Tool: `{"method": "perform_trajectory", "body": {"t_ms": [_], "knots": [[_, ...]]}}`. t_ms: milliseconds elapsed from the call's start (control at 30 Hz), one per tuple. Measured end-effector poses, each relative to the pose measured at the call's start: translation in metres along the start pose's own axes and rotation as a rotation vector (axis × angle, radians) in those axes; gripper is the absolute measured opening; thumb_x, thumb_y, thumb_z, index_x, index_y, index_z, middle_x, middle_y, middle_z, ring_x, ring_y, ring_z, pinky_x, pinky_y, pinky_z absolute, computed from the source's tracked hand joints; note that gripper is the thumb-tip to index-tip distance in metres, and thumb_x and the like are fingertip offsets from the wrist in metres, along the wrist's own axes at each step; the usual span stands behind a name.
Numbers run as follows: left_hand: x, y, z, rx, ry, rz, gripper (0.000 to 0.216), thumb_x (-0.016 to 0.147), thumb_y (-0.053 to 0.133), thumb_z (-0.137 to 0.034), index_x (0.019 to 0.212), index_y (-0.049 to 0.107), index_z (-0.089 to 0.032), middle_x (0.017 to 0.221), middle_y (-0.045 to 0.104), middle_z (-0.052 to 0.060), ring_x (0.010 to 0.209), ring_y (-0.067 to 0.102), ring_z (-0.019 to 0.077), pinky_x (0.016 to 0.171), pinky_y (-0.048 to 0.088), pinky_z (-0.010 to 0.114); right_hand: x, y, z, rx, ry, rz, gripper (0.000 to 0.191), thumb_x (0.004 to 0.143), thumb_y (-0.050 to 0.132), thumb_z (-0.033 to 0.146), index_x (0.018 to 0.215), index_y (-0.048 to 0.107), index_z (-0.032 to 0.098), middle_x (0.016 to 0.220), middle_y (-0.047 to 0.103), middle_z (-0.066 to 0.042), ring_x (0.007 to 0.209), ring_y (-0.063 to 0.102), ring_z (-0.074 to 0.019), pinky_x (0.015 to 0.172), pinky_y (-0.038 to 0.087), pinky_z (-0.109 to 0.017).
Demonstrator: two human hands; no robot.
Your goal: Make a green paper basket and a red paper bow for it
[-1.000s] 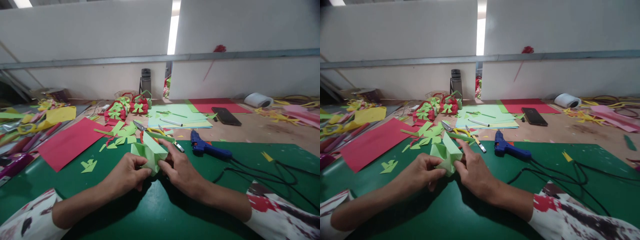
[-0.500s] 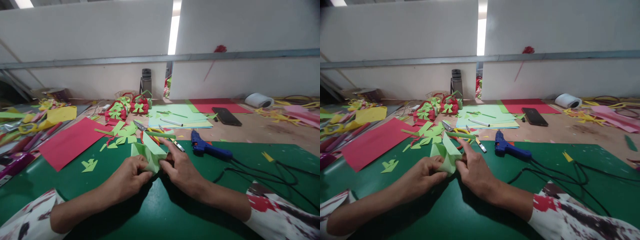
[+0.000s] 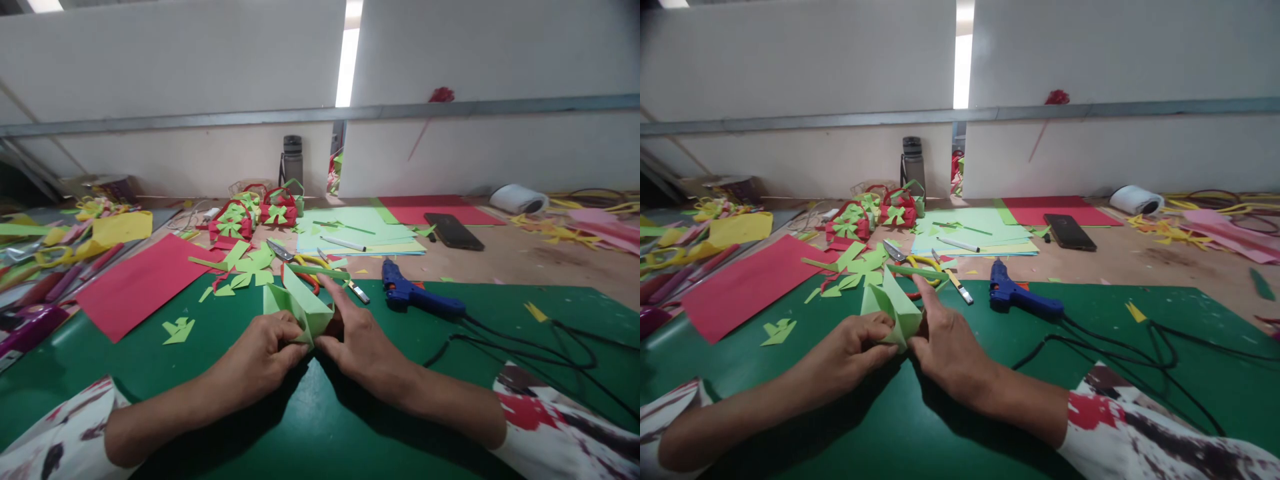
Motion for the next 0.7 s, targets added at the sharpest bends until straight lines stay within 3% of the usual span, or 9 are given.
{"method": "perform_trajectory", "body": {"t_ms": [400, 533, 700], "knots": [[0.0016, 0.0001, -0.0081, 0.035, 0.083, 0.014, 0.023, 0.073, 0.043, -0.001, 0.071, 0.062, -0.014, 0.077, 0.056, 0.0, 0.073, 0.053, 0.0111, 0.067, 0.039, 0.02, 0.001, 0.0011, -0.0024, -0.079, 0.002, -0.006, 0.083, 0.069, 0.05, 0.005, 0.145, 0.018, 0.018, 0.073, 0.062, -0.001, 0.062, 0.055, -0.0171, 0.064, 0.045, -0.031], [0.0004, 0.0011, -0.0086, 0.004, 0.052, 0.045, 0.029, 0.073, 0.038, 0.0, 0.08, 0.063, -0.014, 0.068, 0.055, -0.001, 0.061, 0.051, 0.0091, 0.058, 0.039, 0.019, 0.0008, 0.0003, -0.0009, -0.098, -0.043, 0.006, 0.078, 0.071, 0.049, 0.004, 0.143, 0.021, 0.014, 0.084, 0.065, -0.006, 0.065, 0.055, -0.0177, 0.067, 0.045, -0.033], [-0.0016, 0.0027, -0.0083, -0.109, -0.058, 0.058, 0.026, 0.084, 0.034, -0.012, 0.085, 0.06, -0.014, 0.051, 0.049, -0.004, 0.045, 0.049, 0.0084, 0.047, 0.039, 0.017, 0.0001, -0.001, 0.0041, -0.088, -0.041, 0.074, 0.069, 0.075, 0.048, 0.007, 0.141, 0.027, 0.013, 0.079, 0.064, -0.005, 0.06, 0.052, -0.0167, 0.062, 0.044, -0.031]]}}
Point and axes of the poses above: each hand's wrist, its own x-axis towards the middle knuckle, its own y-axis out of the palm, z = x × y, the point moved 5 cm from there along x, towards the middle knuckle
